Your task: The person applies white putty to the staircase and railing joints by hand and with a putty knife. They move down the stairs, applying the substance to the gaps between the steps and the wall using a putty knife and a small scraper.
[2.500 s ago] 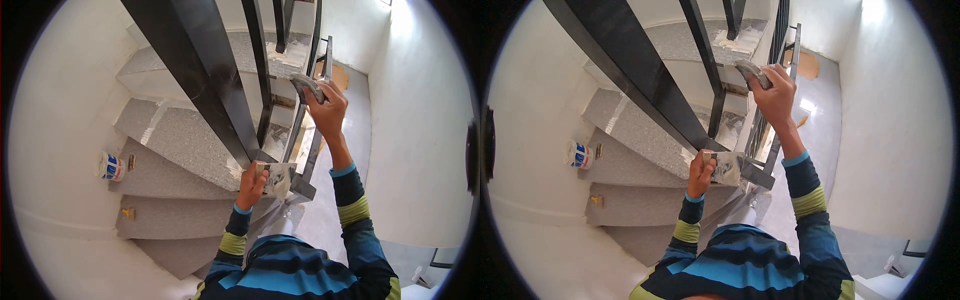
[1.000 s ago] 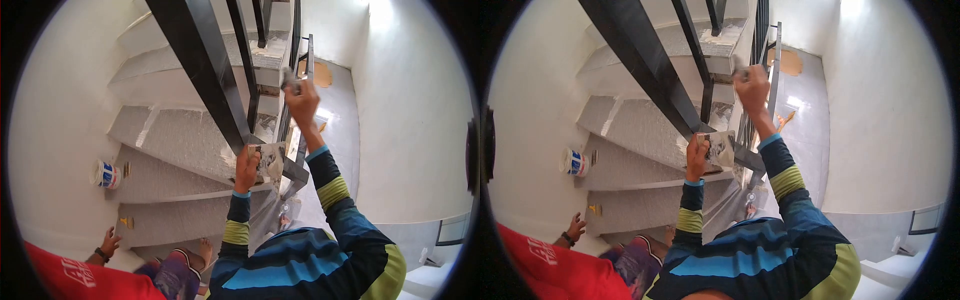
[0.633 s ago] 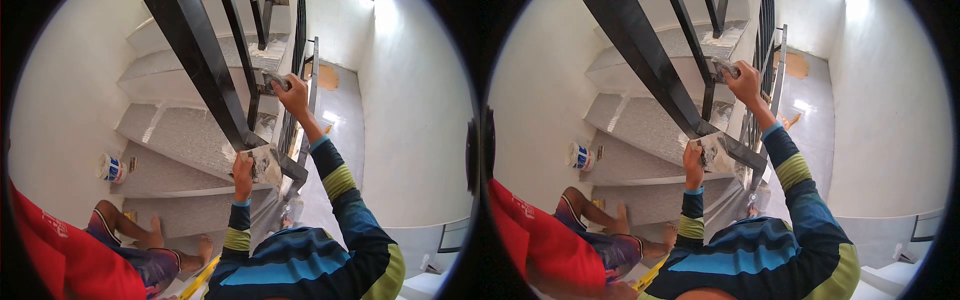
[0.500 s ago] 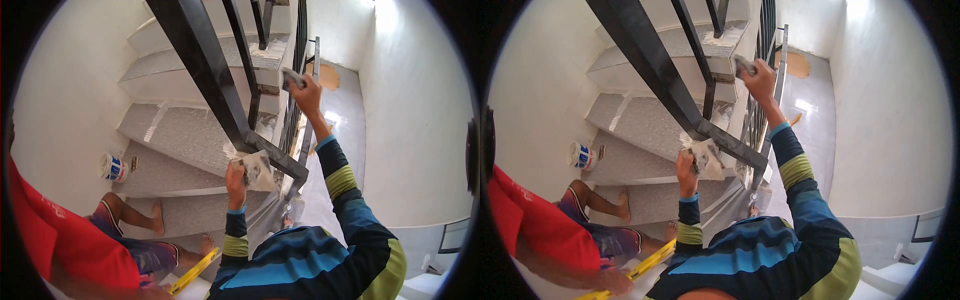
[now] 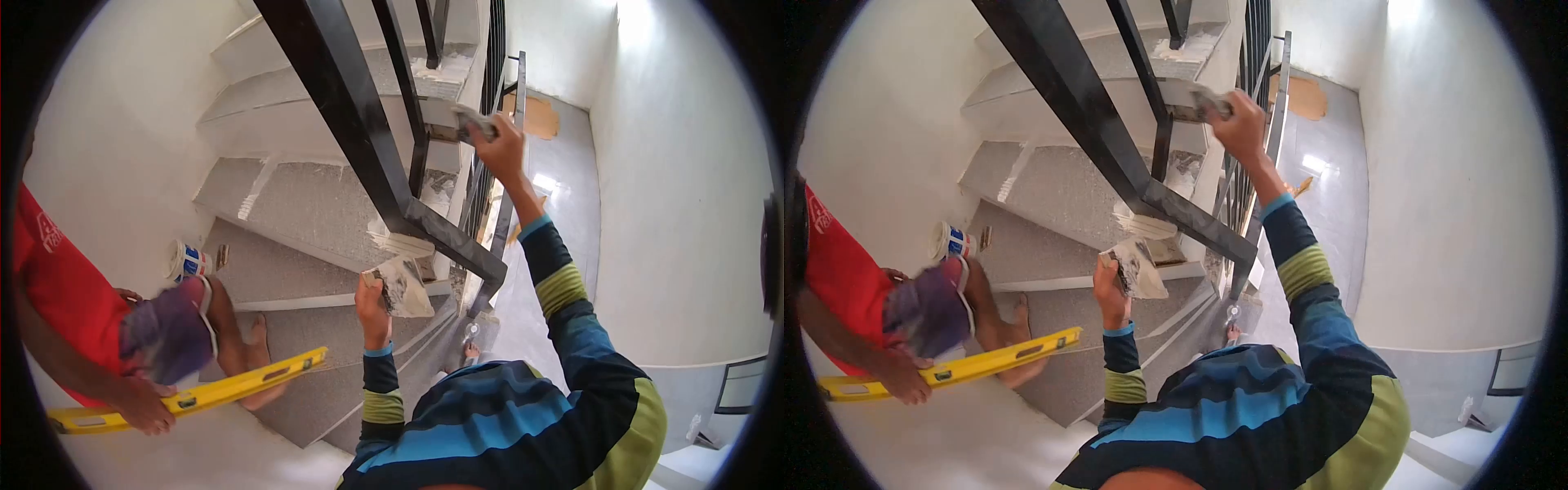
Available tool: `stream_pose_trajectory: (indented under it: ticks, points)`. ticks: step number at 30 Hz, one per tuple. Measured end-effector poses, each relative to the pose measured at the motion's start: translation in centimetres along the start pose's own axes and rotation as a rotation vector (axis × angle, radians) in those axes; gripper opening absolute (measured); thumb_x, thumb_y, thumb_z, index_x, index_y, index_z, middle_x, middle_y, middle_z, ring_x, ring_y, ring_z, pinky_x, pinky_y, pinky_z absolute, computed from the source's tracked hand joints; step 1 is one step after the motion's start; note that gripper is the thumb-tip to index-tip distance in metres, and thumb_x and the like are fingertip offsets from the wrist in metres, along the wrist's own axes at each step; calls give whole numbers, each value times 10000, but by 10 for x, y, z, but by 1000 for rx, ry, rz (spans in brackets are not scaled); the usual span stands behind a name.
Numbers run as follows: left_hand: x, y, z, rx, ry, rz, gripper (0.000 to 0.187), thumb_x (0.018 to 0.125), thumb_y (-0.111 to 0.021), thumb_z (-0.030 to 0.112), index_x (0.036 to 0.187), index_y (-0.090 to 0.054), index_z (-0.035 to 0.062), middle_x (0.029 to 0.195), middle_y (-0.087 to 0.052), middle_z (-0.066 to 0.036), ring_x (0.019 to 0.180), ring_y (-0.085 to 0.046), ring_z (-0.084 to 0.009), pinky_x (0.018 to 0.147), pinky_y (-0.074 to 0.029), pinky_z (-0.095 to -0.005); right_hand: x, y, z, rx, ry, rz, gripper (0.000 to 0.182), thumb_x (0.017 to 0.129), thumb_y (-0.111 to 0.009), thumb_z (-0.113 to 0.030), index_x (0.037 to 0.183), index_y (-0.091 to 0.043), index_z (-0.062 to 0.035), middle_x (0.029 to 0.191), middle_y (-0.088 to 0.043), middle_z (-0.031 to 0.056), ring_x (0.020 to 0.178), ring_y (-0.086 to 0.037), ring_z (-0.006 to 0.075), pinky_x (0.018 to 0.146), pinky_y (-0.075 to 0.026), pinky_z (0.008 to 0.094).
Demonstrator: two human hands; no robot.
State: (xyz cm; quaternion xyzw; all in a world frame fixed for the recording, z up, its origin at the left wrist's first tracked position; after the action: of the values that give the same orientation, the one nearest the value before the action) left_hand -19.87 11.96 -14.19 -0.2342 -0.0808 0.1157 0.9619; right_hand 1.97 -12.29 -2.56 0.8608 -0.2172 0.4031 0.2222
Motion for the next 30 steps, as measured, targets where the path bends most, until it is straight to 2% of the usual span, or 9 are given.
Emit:
stream_pose_trajectory:
  ticks: [3, 7, 12, 14, 15, 17, 20, 25, 30]
  points:
    - [-13, 0, 5, 6, 35, 52, 306, 846, -480, 204, 1077, -478, 4, 985, -558, -87, 915, -567, -177, 811, -452, -301, 3, -24, -16, 4, 173, -45, 256, 689, -690, -205, 664, -505, -30, 666, -529, 146, 607, -539, 356, 524, -418, 396]
    - [-5, -6, 11, 16, -6, 65, 309, 852, -469, 193, 1098, -474, 4, 1022, -558, -99, 966, -559, -192, 835, -452, -317, 0, -6, -2, -126, 192, 75, 238, 688, -684, -186, 687, -510, -23, 659, -510, 139, 601, -536, 357, 532, -428, 396]
    - [-11, -4, 11, -104, 76, 148, 337, 865, -468, 214, 1135, -472, 12, 1076, -553, -108, 996, -556, -210, 857, -455, -332, -44, 31, -20, -21, 26, -31, 230, 734, -681, -143, 828, -515, -15, 690, -565, 115, 568, -572, 252, 511, -454, 324]
    - [-13, -6, 9, -167, 109, 102, 352, 874, -463, 220, 1165, -469, 21, 1110, -546, -108, 1020, -550, -225, 877, -452, -337, -77, 38, -41, 668, -442, -224, 236, 790, -640, -121, 947, -489, -31, 757, -603, 83, 578, -585, 161, 482, -455, 268]
    - [-13, -14, 9, -226, 120, 99, 342, 883, -456, 209, 1173, -472, 29, 1123, -543, -100, 1041, -539, -227, 908, -434, -333, -88, 47, -56, 673, -457, -240, 236, 790, -640, -121, 947, -489, -31, 757, -603, 83, 578, -585, 161, 482, -455, 268]
    - [-9, -27, 2, -303, 145, 112, 336, 892, -448, 202, 1174, -472, 23, 1130, -541, -94, 1046, -534, -218, 914, -426, -334, -118, 54, -76, 1188, -890, -350, 218, 832, -578, -115, 1005, -458, -57, 777, -584, 41, 546, -548, 105, 445, -422, 209]
    - [-4, -41, -5, -366, 122, 85, 265, 897, -447, 173, 1114, -491, 28, 1072, -551, -74, 1008, -536, -185, 875, -429, -313, -155, 56, -87, 1451, -1125, -504, 157, 841, -539, -126, 976, -473, -77, 774, -562, 41, 500, -499, 93, 411, -375, 192]
    - [-3, -58, -7, -374, 106, 165, 259, 902, -431, 168, 1110, -483, 22, 1078, -541, -76, 1001, -538, -179, 862, -436, -306, -181, 47, -102, 1619, -1262, -543, 122, 842, -523, -129, 950, -475, -102, 772, -535, 24, 488, -454, 70, 401, -329, 203]
    - [-6, -56, -5, -307, 34, 200, 252, 907, -407, 154, 1112, -464, 17, 1059, -533, -78, 985, -546, -172, 850, -449, -299, -177, 42, -106, 1401, -1218, -450, 106, 844, -519, -123, 937, -475, -102, 777, -539, 27, 530, -476, 69, 413, -340, 200]
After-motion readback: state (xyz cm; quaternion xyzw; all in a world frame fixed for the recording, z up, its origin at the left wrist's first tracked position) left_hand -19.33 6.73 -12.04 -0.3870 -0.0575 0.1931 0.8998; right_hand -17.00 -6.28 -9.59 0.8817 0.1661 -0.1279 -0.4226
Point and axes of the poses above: each hand's wrist, its own x-axis towards the middle knuckle, its own y-axis out of the back of the hand, z = x × y, the point moved 3 cm from there along x, towards the middle knuckle
